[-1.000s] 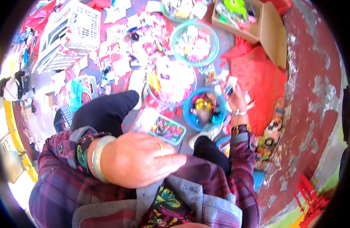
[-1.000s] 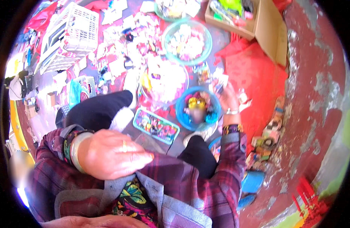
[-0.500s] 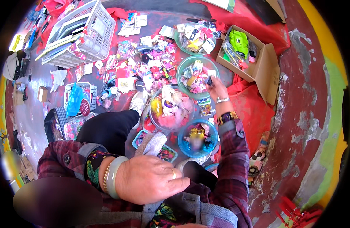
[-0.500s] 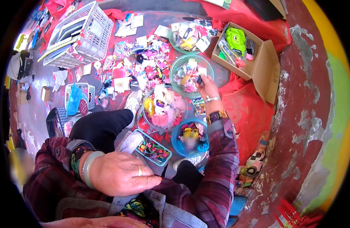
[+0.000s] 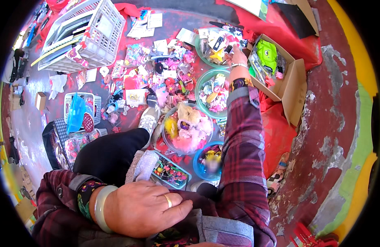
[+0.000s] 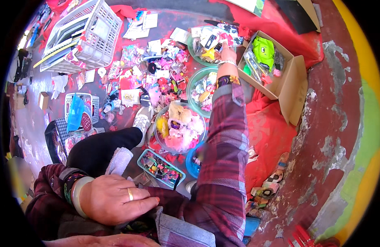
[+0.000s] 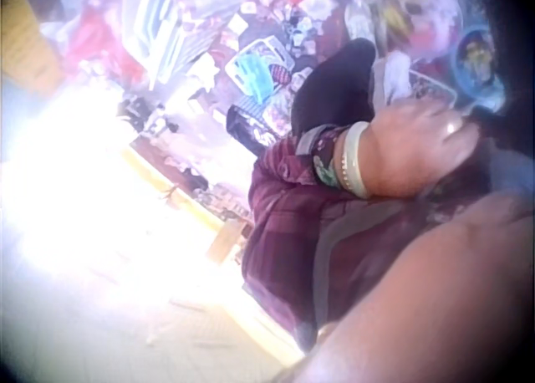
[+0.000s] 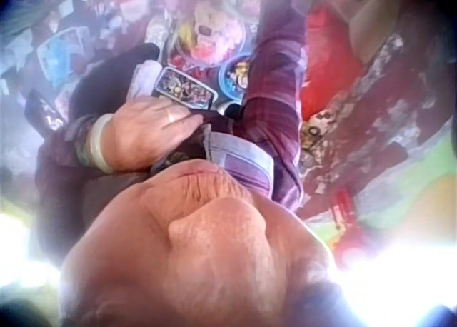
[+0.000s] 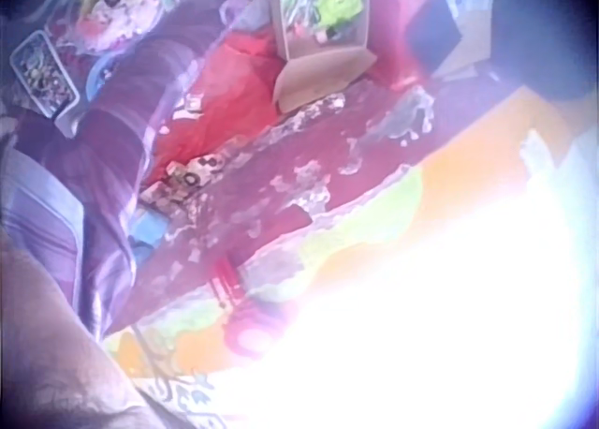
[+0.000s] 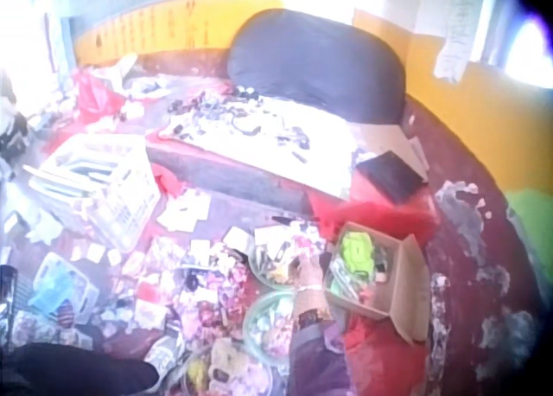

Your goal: The person sits on the floor and sorts through a large pile of small colorful items, including toys and accessories. They pick up individual items, inspect them, and place them into various bowls and containers on the floor.

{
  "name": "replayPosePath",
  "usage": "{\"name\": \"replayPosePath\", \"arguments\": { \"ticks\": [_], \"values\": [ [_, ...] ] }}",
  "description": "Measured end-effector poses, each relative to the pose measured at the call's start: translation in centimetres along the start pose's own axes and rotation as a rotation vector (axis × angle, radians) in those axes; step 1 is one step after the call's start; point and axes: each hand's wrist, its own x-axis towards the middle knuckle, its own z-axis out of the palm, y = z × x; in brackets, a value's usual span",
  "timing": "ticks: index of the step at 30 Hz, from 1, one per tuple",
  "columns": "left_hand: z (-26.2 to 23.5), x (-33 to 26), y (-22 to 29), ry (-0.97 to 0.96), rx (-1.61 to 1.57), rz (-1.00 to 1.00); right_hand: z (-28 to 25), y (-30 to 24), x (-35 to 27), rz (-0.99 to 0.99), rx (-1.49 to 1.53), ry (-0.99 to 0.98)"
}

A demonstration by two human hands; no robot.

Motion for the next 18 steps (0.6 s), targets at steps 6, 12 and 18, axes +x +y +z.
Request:
{"name": "replayPosePath", "arguments": {
  "ticks": [6, 12, 18],
  "values": [
    [-0.2, -0.4, -0.4, 0.039, -0.033, 0.006, -6.7, 2.2, 3.1, 0.1, 0.002, 0.075],
    [0.5, -0.8, 1.0, 0.003, -0.049, 0.027, -18.3, 2.8, -5.4, 0.155, -0.115, -0.071],
    [2.1, -0.1, 2.5, -0.031, -0.156, 0.084, -31.4, 5.2, -14.6, 0.393, -0.17, 0.106]
  ]
}}
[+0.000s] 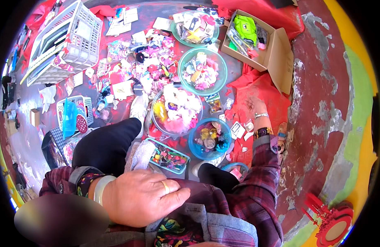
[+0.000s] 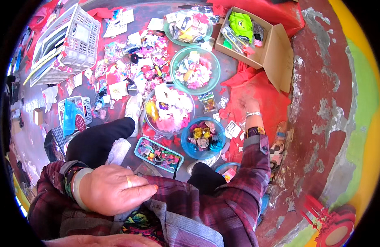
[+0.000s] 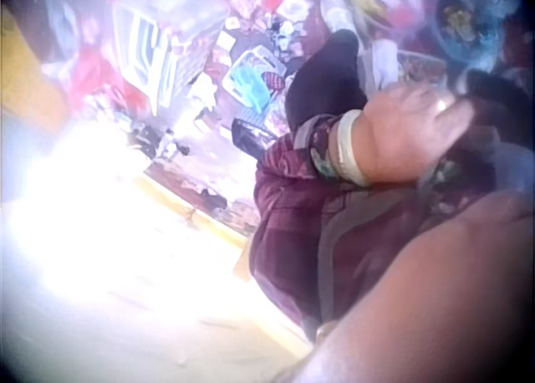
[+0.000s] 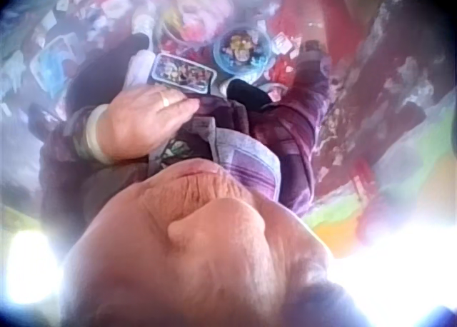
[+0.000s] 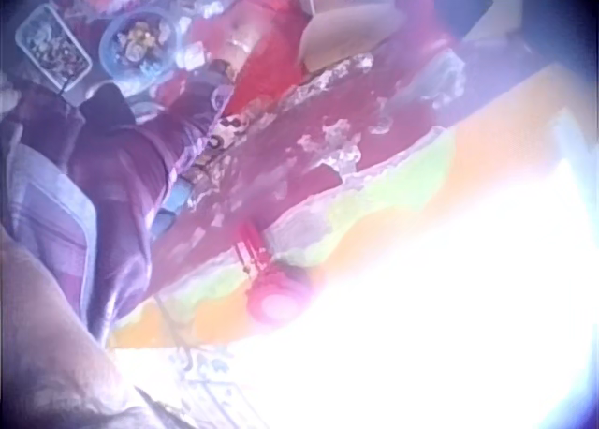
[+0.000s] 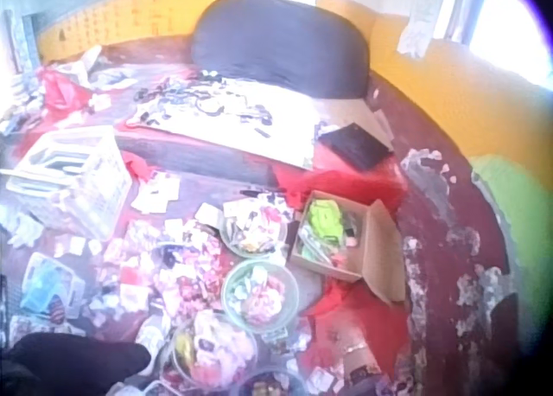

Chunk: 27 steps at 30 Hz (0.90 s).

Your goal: The person sits on the floor and sorts through a large pile of small colorful items, including toys and accessories. They pick up individual items, inspect them, and place them into various bowls and containers on the floor.

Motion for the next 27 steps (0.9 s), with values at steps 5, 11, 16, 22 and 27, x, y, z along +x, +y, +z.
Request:
{"name": "replayPosePath", "arguments": {
  "ticks": [5, 11, 16, 22, 27],
  "values": [
    [1.3, 1.2, 0.1, -0.075, -0.01, 0.003, -0.1, 1.7, 2.4, -0.121, -0.022, 0.024],
    [1.6, 2.7, -0.5, -0.035, 0.034, -0.049, 11.6, -3.4, 2.7, -0.531, -0.659, 0.059],
    [0.9, 3.6, -1.4, -0.058, 0.085, -0.096, 13.7, -0.2, 12.1, -0.703, -1.11, 0.416],
    [0.1, 4.4, -2.5, -0.081, 0.115, -0.147, 11.9, 1.4, 13.7, -0.556, -1.068, 0.286],
    [0.0, 4.3, -3.2, -0.048, 0.107, -0.165, 4.8, -0.4, 12.5, -0.614, -1.523, 0.145]
  ]
}}
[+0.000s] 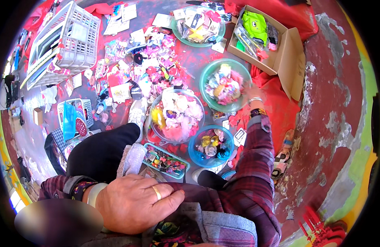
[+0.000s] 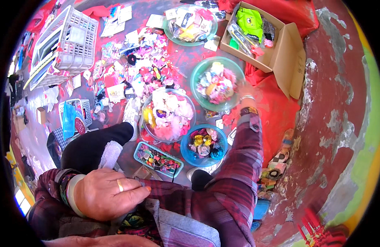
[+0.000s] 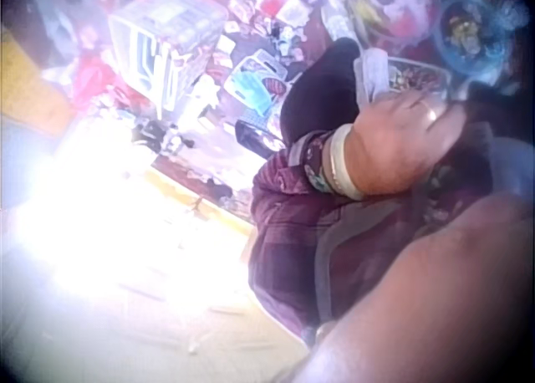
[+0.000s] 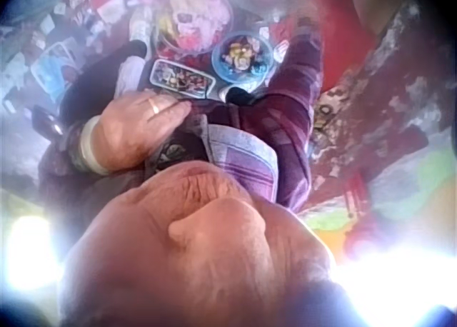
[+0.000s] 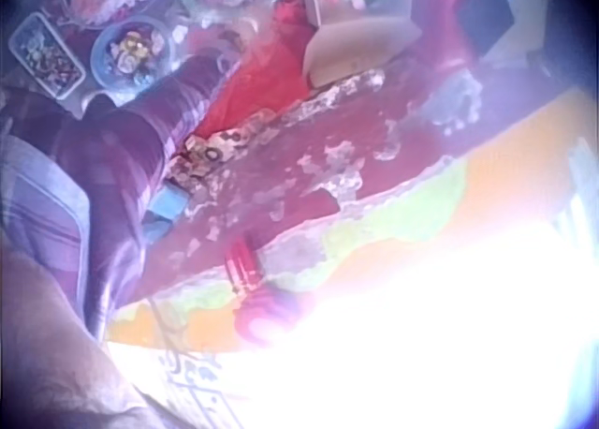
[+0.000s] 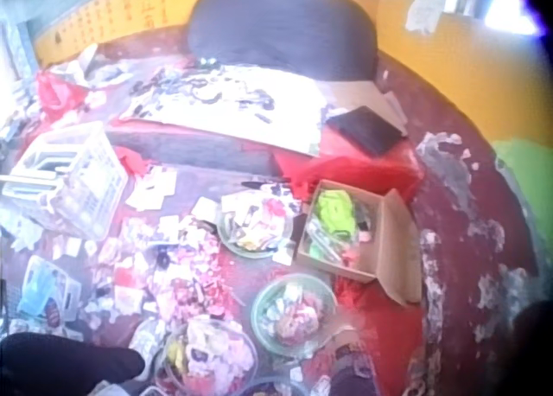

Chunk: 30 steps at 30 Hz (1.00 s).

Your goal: The person sits on the floor and sorts through a large pile of small colorful items, including toys and accessories. They pick up individual items, inspect them, and place them into various bowls and containers on the floor.

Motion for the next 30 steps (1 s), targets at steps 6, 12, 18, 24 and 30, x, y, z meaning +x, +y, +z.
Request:
{"name": "replayPosePath", "arguments": {
  "ticks": [6, 12, 18, 24, 30],
  "values": [
    [-0.3, 0.3, -0.5, -0.04, -0.015, -0.045, -6.2, -4.4, 0.4, 0.3, 0.119, 0.283],
    [-0.9, 1.6, -1.9, -0.107, 0.002, -0.027, -5.2, -16.7, 7.7, 0.025, 0.177, 0.232],
    [-0.9, 2.7, -3.6, -0.059, 0.017, -0.105, -0.7, -19.3, 14.0, 0.466, 0.396, 0.301],
    [-1.2, 3.2, -4.3, -0.071, 0.039, -0.164, -1.0, -20.9, 14.7, 0.579, 0.421, 0.265],
    [-2.1, 2.8, -4.1, -0.12, 0.028, -0.123, -2.2, -19.9, 13.3, 0.684, 0.986, 0.254]
  ]
}}
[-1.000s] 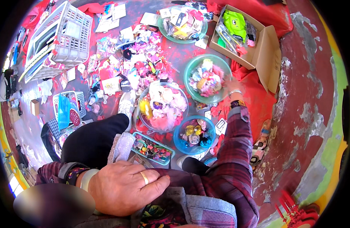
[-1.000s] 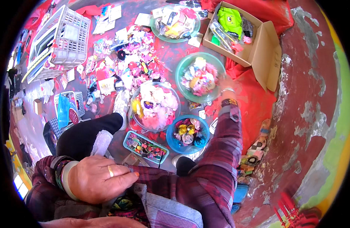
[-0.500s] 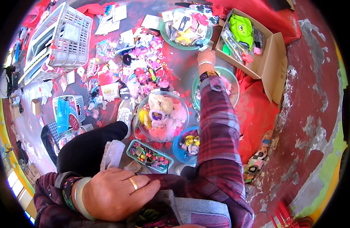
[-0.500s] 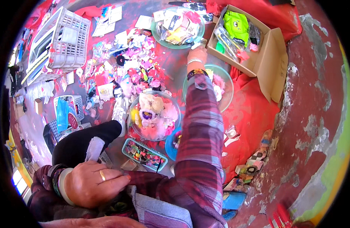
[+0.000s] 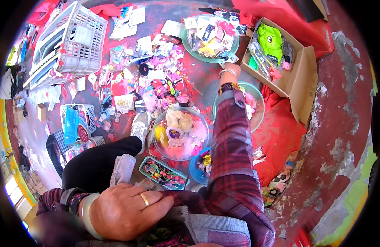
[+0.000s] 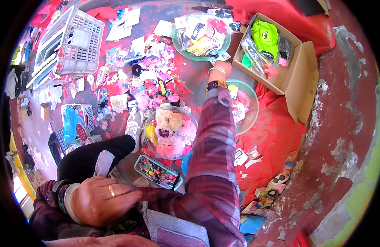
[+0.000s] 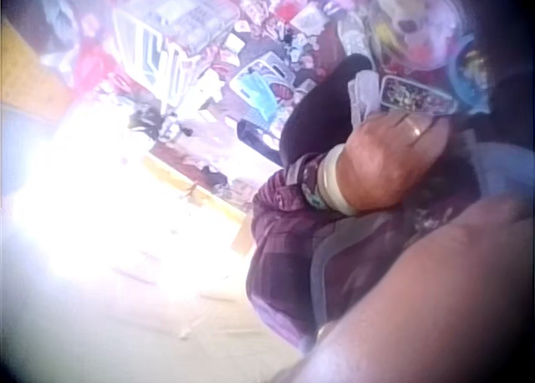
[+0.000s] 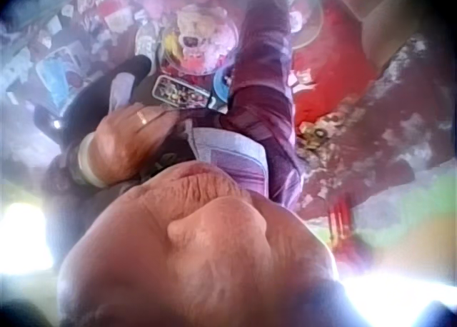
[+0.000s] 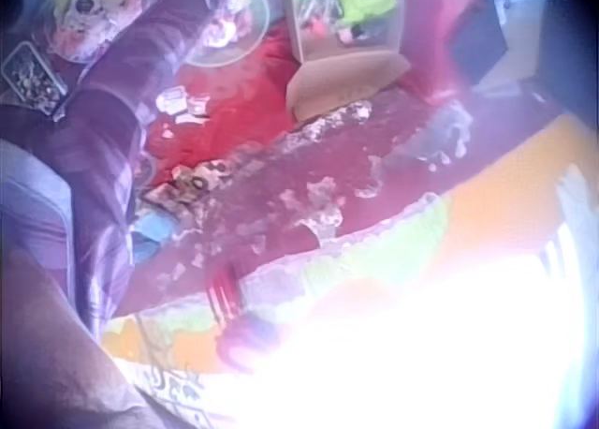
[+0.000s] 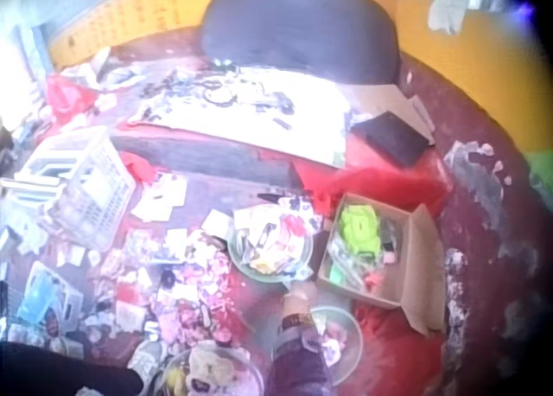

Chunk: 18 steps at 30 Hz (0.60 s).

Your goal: The person sits on the floor and sorts through a large pile of small colorful items, including toys and accessories. They pick up individual items, inspect them, and place them into various bowls and containers on the floor.

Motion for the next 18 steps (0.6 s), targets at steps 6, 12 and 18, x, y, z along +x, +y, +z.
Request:
{"name": "replayPosePath", "arguments": {
  "ticks": [6, 12, 18],
  "values": [
    [0.1, -1.7, 0.8, 0.054, -0.035, 0.01, -4.9, 1.7, -6.0, -0.118, 0.204, -0.114],
    [0.5, -2.9, 1.1, 0.056, -0.027, 0.033, -5.0, 0.3, -3.5, -0.516, 0.473, 0.131],
    [0.3, -3.8, 0.8, 0.058, -0.026, 0.038, -3.7, -5.1, -4.3, -0.525, -0.11, 0.09]
  ]
}}
